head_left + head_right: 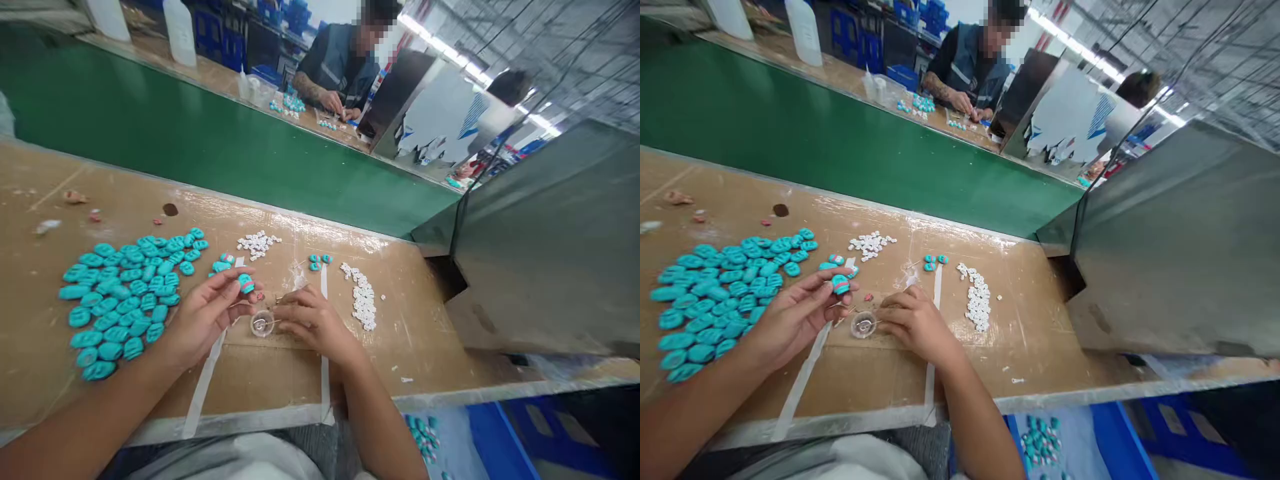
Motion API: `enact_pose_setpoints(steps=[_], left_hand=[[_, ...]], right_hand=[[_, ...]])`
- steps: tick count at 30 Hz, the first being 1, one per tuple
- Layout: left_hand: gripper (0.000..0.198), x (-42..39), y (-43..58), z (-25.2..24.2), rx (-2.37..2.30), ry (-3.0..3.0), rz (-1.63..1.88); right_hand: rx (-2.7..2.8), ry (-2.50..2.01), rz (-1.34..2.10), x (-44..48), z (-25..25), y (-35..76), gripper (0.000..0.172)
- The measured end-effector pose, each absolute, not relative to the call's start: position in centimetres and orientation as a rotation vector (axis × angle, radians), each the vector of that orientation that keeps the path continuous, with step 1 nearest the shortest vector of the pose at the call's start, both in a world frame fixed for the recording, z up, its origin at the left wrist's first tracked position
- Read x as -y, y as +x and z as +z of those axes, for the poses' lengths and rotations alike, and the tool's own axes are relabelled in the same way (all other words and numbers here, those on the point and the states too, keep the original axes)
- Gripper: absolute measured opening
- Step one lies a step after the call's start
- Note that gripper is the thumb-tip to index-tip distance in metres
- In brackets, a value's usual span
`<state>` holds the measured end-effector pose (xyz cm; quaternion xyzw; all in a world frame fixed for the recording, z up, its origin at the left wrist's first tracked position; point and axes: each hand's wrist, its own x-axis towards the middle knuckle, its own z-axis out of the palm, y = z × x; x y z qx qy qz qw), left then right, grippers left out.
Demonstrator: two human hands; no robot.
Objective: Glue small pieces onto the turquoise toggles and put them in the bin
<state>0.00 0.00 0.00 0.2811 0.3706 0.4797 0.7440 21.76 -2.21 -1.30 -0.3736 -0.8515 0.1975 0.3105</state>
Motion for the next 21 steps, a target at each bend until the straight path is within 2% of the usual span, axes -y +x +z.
enact_pose_setpoints(steps=[5, 13, 16, 21], left_hand=[[0.036, -0.1, -0.1, -0.3, -0.831, 0.624, 1.034], [0.034, 0.1, -0.1, -0.6, -0.851, 0.709, 0.951], [0.033, 0.3, 0.1, -0.4, -0.838, 0.74, 0.93], [0.03, 0.6, 0.1, -0.5, -0.821, 0.802, 0.819]], right_hand=[[2.268, -0.974, 0.525, 2.2, -2.9, 21.6, 0.016], [2.186, -1.034, 0.542, 2.8, -1.4, 21.8, 0.016], [1.942, -1.032, 0.631, 3.2, -1.3, 21.6, 0.014], [1.331, -0.988, 0.582, 3.7, -1.3, 19.8, 0.012]])
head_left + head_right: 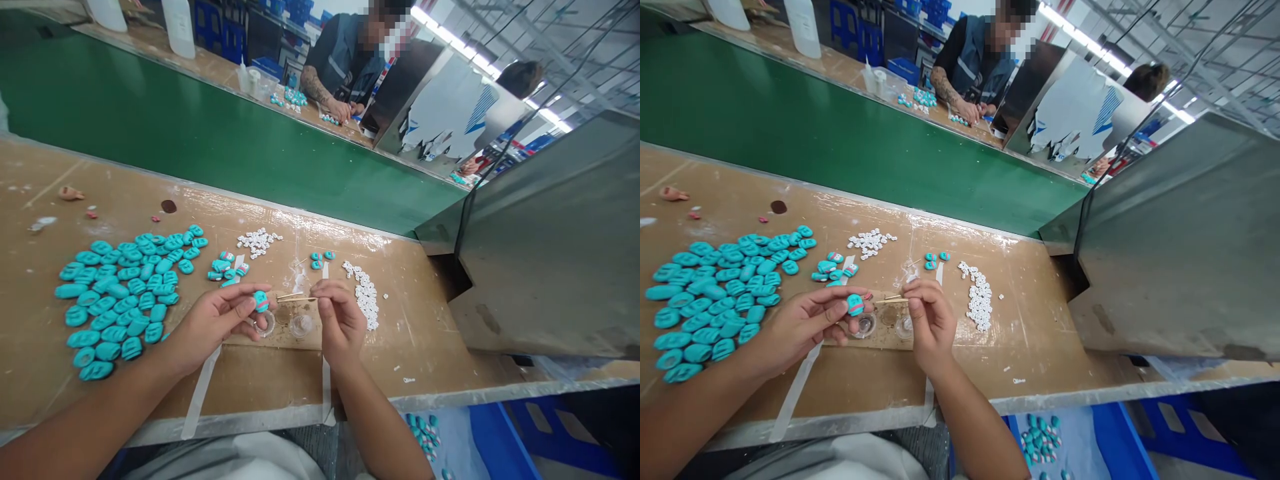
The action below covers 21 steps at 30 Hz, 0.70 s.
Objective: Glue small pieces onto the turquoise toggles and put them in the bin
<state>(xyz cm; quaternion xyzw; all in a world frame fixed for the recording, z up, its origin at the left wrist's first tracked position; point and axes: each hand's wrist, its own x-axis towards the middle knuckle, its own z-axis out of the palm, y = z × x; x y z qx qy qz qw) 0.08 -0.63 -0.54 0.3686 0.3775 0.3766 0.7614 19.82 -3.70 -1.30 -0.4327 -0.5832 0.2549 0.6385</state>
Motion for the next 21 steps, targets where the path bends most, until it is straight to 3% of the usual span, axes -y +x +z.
enact_pose_setpoints(steps=[7, 21], left_hand=[[0.032, 0.8, 0.2, -0.5, -0.811, 0.833, 0.686], [0.029, 0.9, 0.1, -0.8, -0.781, 0.87, 0.661]], right_hand=[[1.098, -0.829, 1.018, 4.4, -1.9, 18.1, 0.012], [1.396, -0.921, 0.77, 4.8, -2.1, 18.5, 0.016]])
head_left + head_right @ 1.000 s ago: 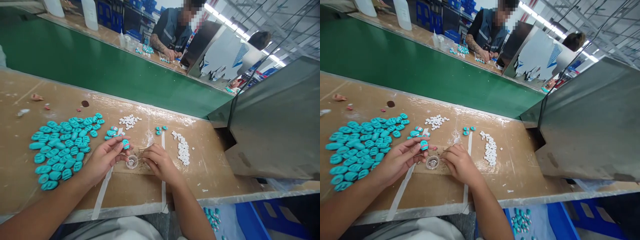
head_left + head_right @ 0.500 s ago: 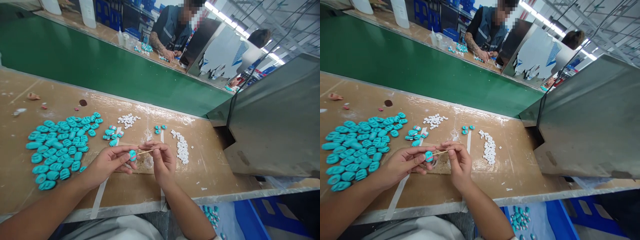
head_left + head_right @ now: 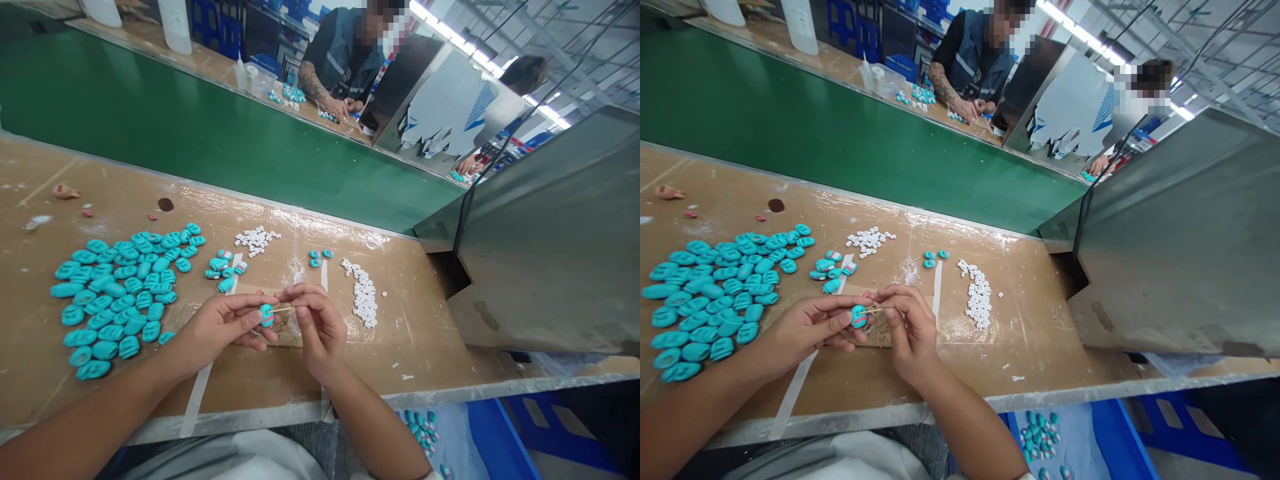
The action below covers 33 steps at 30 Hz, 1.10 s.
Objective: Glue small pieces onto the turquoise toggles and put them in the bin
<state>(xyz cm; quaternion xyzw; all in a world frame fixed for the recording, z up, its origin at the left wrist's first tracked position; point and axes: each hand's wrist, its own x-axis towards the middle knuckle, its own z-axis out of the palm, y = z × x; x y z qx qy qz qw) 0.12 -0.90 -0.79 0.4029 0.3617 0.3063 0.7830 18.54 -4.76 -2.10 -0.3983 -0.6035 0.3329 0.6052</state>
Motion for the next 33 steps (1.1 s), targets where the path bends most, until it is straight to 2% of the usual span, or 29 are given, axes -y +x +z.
enact_pose_setpoints(steps=[17, 23, 27, 30, 33], left_hand=[[0.027, 1.0, 0.2, -0.6, -0.814, 0.886, 0.678], [0.03, 1.0, 0.4, -0.4, -0.841, 0.836, 0.7], [0.033, 0.5, 0.6, 0.0, -0.958, 0.733, 0.935], [0.034, 0.0, 0.5, 0.3, -0.998, 0.64, 1.108], [0.033, -0.3, 0.3, 0.3, -0.993, 0.62, 1.148]], right_hand=[[1.654, -1.012, 0.41, 5.0, -1.0, 18.9, 0.024], [1.56, -1.017, 0.447, 5.1, -1.3, 19.0, 0.02], [1.452, -1.046, 0.544, 4.3, -1.3, 19.9, 0.015], [1.727, -1.061, 0.524, 3.6, -0.8, 20.4, 0.014], [2.112, -1.077, 0.356, 3.3, -0.7, 20.3, 0.019]])
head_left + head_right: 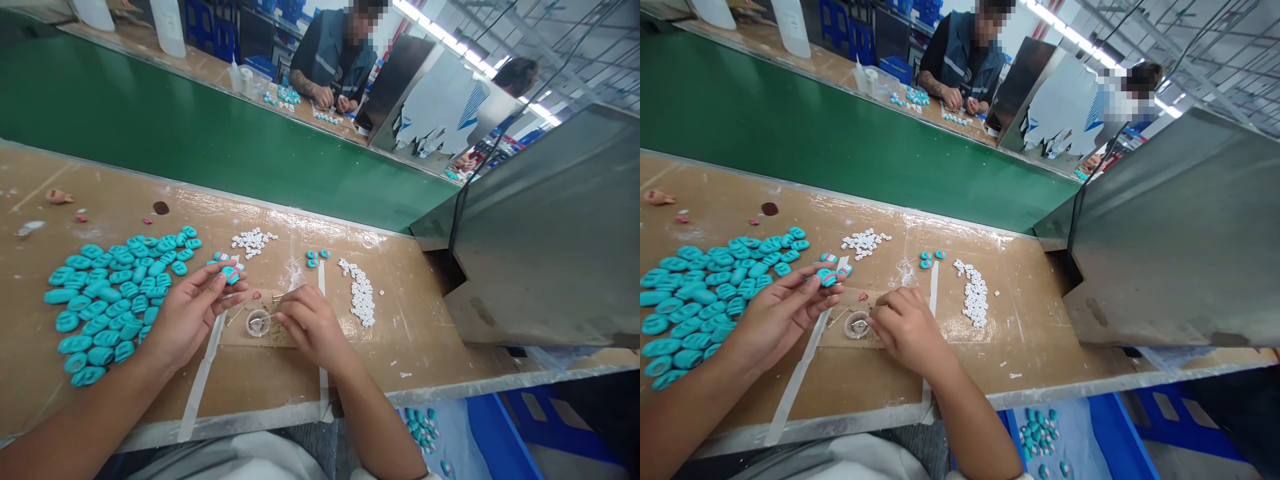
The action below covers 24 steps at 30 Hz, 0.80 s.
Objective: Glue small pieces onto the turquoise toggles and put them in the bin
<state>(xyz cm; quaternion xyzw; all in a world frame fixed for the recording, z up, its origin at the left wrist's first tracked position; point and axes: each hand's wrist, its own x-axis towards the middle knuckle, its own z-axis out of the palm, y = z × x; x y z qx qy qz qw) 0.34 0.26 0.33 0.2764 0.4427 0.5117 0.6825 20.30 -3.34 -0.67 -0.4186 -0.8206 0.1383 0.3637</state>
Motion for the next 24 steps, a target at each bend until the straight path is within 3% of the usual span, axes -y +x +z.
enact_pose_setpoints(steps=[3, 9, 19, 24], left_hand=[[0.033, -0.2, 0.4, 0.2, -1.018, 0.633, 1.1], [0.037, 0.0, 0.5, 0.5, -1.035, 0.607, 1.045], [0.014, 0.2, 0.5, 0.4, -1.049, 0.597, 1.029], [0.039, 0.4, 0.3, 0.1, -0.992, 0.649, 1.008]], right_hand=[[2.262, -1.228, 0.28, 3.1, -1.7, 20.8, 0.017], [1.683, -1.911, 0.203, 1.4, -4.4, 27.2, 0.022], [1.427, -2.19, 0.23, -1.4, -5.3, 30.4, 0.014], [1.358, -2.182, 0.317, -1.8, -5.4, 29.8, 0.02]])
